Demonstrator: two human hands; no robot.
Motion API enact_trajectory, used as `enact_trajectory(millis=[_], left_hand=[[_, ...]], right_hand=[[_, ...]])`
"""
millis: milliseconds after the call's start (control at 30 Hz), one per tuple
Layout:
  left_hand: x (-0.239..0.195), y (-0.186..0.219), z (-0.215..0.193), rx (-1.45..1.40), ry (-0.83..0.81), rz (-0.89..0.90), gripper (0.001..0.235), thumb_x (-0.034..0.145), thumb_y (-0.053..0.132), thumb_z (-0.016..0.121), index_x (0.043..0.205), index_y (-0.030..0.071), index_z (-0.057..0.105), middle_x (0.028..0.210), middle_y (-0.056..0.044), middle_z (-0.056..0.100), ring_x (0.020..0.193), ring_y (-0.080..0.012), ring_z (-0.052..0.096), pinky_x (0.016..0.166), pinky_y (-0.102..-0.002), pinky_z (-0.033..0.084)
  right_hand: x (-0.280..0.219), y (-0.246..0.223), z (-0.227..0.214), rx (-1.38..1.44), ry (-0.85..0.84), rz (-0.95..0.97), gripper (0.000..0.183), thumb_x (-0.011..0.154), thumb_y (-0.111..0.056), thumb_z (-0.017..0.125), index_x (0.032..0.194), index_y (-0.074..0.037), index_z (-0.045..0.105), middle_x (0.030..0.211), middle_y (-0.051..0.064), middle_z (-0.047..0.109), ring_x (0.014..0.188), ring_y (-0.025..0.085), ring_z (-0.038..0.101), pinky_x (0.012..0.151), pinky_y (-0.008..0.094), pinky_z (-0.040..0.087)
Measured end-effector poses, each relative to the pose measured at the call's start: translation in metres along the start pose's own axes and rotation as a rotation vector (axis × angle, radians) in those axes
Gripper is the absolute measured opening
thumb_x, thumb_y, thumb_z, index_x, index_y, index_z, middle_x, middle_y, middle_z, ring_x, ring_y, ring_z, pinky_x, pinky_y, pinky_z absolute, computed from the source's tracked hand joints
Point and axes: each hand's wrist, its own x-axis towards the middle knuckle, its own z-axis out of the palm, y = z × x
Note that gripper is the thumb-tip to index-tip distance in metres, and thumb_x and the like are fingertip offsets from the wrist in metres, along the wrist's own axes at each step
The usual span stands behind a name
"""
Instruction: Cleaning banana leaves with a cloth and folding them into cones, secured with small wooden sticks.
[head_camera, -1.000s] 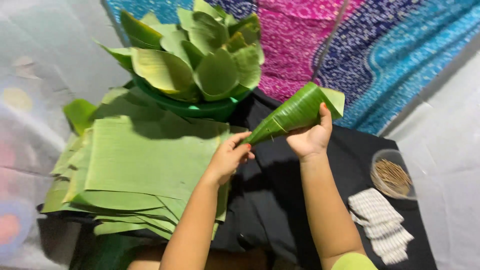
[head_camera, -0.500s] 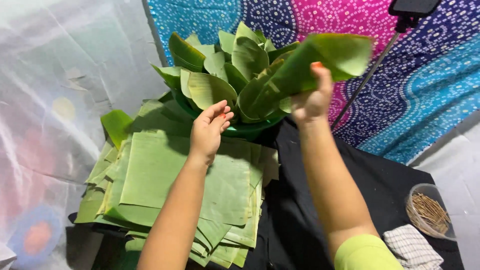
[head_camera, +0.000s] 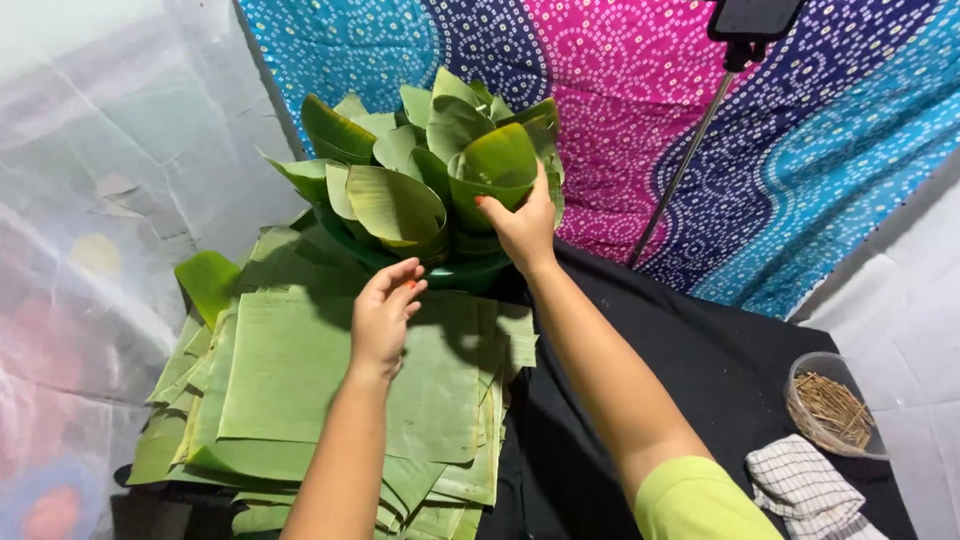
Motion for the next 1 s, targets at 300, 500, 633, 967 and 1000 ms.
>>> enact_trajectory(millis=[300,500,633,967,1000], left_hand=[[-0.01,-0.034,-0.094,0.297,0.089,0.095,0.038,0.095,0.003,0.06,0.13,0.012,0.068,0.123,-0.013,0.07,0.113,-0.0234,0.067,0.084,-0.032,0.052],[-0.041,-0.039,-0.165,0.808,0.262,0.243,0.039,0.089,0.016,0.077,0.127,0.018,0.074,0.12,-0.018,0.068,0.117,-0.0358,0.065,0.095,-0.043,0.053],[-0.044,-0.039,-0.2,0.999,0.34,0.143,0.037,0.093,0.014,0.066,0.129,0.008,0.072,0.122,-0.017,0.064,0.081,-0.03,0.058,0.075,-0.041,0.048],[-0.055,-0.113,-0.29,1.25,0.414,-0.141,0.063,0.083,0.048,0.077,0.137,0.018,0.068,0.125,-0.01,0.064,0.129,-0.0342,0.056,0.106,-0.053,0.042],[-0.059,-0.111,-0.286,1.26,0.42,-0.138,0.065,0.083,0.044,0.079,0.139,0.015,0.066,0.118,-0.007,0.066,0.126,-0.0311,0.058,0.103,-0.052,0.045]], right_hand=[[-0.023,0.007,-0.002,-0.456,0.105,-0.375,0.094,0.068,-0.01,0.083,0.154,-0.015,0.047,0.148,0.014,0.05,0.139,0.034,0.046,0.117,0.047,0.029],[-0.077,-0.005,-0.031,-0.258,0.059,-0.209,0.105,0.08,-0.022,0.086,0.166,-0.027,0.026,0.163,0.011,0.027,0.144,0.034,0.032,0.118,0.048,0.022],[-0.152,-0.015,-0.046,-0.231,-0.078,-0.072,0.082,0.08,-0.009,0.069,0.154,-0.009,0.036,0.148,0.016,0.043,0.131,0.031,0.046,0.111,0.04,0.039],[-0.254,0.0,-0.048,-0.186,-0.336,0.491,0.072,0.071,-0.014,0.083,0.14,-0.027,0.065,0.13,0.013,0.056,0.107,0.029,0.06,0.089,0.037,0.052],[-0.257,-0.001,-0.048,-0.229,-0.342,0.501,0.072,0.07,-0.015,0.084,0.138,-0.027,0.067,0.129,0.013,0.056,0.106,0.03,0.061,0.089,0.037,0.054]])
